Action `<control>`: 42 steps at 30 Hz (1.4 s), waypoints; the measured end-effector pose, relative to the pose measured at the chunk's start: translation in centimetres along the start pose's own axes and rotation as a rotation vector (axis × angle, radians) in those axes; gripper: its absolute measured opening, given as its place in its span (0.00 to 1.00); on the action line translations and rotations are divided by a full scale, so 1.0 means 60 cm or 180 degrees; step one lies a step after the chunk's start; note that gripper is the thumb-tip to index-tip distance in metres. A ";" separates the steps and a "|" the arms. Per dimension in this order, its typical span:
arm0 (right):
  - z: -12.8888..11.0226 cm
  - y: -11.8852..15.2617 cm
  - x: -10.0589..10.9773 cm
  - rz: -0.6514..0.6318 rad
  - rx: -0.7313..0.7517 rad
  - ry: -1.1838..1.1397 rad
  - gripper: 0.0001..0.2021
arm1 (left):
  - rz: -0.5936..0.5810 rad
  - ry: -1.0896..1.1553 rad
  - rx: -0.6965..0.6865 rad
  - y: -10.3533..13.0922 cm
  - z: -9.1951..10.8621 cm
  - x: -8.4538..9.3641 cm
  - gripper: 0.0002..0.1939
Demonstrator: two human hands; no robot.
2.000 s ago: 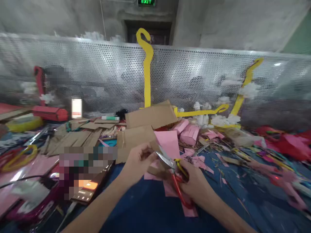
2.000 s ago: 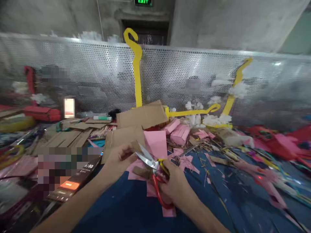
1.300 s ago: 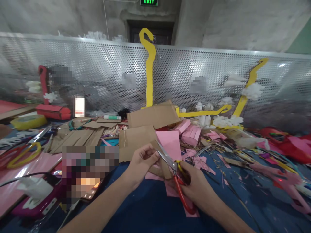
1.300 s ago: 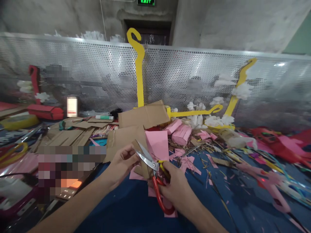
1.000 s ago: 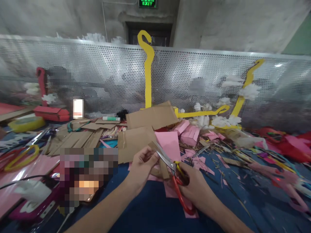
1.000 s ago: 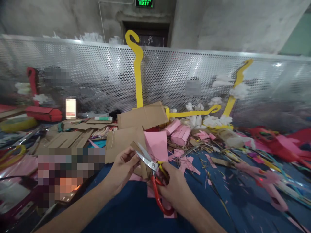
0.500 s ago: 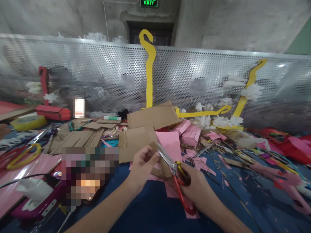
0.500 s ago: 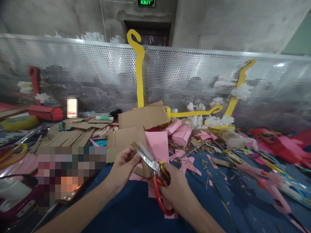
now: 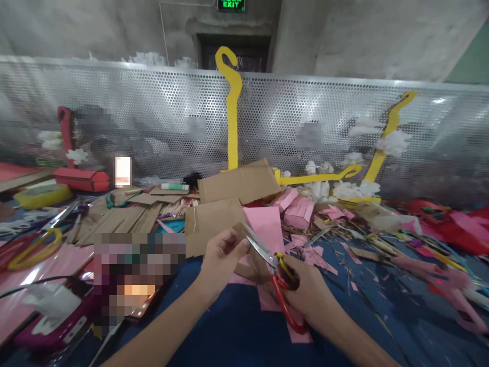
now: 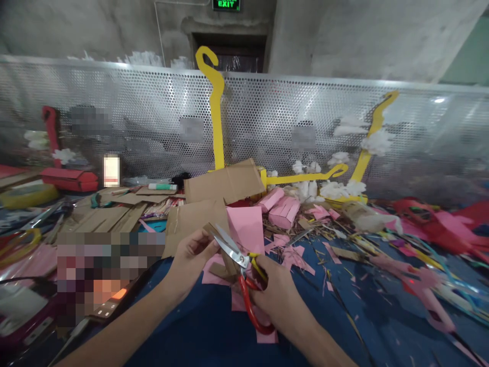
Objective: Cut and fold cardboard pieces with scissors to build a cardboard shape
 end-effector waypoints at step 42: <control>-0.004 0.002 -0.004 0.0012 0.0254 -0.0570 0.09 | -0.0327 0.0176 0.0383 -0.002 -0.003 -0.009 0.12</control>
Point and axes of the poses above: each hand's wrist, its own y-axis away from the middle knuckle, its own x-axis out of the back of the hand, z = x × y, the point moved 9 cm from there along -y, towards the middle knuckle, and after that the axes turned 2 degrees about z, right-handed, at the moved point
